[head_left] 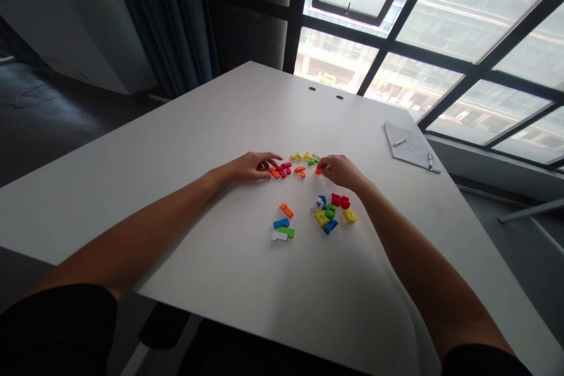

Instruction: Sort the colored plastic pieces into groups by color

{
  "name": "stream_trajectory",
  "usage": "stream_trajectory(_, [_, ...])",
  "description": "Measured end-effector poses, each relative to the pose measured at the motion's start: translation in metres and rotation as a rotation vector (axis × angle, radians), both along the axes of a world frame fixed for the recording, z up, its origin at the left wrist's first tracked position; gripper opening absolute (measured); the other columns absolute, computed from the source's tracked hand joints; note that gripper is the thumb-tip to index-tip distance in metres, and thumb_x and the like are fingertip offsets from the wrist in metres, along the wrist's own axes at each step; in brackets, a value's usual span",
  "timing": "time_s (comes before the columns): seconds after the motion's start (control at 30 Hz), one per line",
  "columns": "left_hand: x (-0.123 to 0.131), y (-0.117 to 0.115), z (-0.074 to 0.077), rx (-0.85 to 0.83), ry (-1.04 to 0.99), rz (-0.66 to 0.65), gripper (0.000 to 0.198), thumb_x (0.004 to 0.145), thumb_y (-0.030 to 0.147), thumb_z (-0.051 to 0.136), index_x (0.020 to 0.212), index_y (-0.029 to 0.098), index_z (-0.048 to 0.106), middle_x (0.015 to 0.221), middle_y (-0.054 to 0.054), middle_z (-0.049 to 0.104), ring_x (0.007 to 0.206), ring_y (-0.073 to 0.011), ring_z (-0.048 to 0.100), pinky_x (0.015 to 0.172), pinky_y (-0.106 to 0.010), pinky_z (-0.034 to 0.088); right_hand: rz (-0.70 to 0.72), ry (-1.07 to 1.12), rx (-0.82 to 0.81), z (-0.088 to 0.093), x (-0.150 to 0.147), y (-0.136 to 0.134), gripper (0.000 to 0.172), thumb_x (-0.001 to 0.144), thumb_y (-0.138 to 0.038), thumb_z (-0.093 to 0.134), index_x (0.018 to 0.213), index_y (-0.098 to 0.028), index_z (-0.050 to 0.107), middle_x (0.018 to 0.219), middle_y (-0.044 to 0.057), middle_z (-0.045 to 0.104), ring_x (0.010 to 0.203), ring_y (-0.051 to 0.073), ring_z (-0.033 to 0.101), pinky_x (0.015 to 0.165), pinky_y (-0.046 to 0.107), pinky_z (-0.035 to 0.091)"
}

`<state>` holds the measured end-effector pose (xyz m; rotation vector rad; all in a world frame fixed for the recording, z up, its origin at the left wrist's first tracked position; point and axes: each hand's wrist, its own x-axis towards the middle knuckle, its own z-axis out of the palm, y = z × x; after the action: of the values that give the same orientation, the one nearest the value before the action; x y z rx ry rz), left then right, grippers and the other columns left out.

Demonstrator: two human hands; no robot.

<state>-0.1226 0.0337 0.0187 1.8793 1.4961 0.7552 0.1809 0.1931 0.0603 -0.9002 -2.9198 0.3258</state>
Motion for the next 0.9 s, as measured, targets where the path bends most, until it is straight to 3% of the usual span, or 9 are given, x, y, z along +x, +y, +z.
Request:
stream_trajectory(0.3, [0.001, 0.000, -0.001, 0.002, 0.001, 0.008, 0.069, 0.084, 0.043, 0.073, 0.148, 0.022, 0.061, 0.126, -0.011, 0.076, 0.097, -0.0228, 0.072, 0.090, -0.035, 0.058, -0.010, 0.129, -0.180, -0.011, 0.010, 0.000, 0.017, 0.092, -0.014, 0.068, 0.101, -0.022, 0.081, 0.103, 0.003, 0.082, 0.090, 0.020, 0.075, 0.087, 0.031, 0.058])
stream_trajectory(0.47, [0.000, 0.000, -0.002, 0.001, 0.010, 0.013, 0.070, 0.084, 0.044, 0.073, 0.149, 0.023, 0.060, 0.127, -0.010, 0.076, 0.100, -0.0232, 0.072, 0.091, -0.034, 0.058, -0.026, 0.085, -0.079, -0.008, 0.015, -0.001, 0.025, 0.092, -0.011, 0.064, 0.104, -0.023, 0.083, 0.105, 0.005, 0.083, 0.092, 0.022, 0.076, 0.088, 0.032, 0.057])
stream_trajectory(0.63, [0.001, 0.000, 0.000, -0.009, -0.005, 0.013, 0.070, 0.083, 0.043, 0.073, 0.148, 0.021, 0.060, 0.127, -0.011, 0.076, 0.101, -0.0236, 0.073, 0.091, -0.034, 0.058, -0.154, 0.184, 0.082, -0.001, 0.018, 0.012, 0.028, 0.095, -0.013, 0.061, 0.110, -0.023, 0.083, 0.104, 0.005, 0.083, 0.090, 0.022, 0.076, 0.092, 0.034, 0.056])
stream_trajectory(0.9, [0.008, -0.003, 0.004, 0.008, -0.011, 0.037, 0.063, 0.082, 0.040, 0.069, 0.141, 0.019, 0.064, 0.119, -0.010, 0.079, 0.096, -0.0232, 0.072, 0.088, -0.035, 0.058, -0.273, 0.245, -0.036, -0.022, 0.023, 0.033, 0.026, 0.092, -0.015, 0.063, 0.107, -0.021, 0.084, 0.102, 0.005, 0.084, 0.093, 0.021, 0.077, 0.098, 0.033, 0.055])
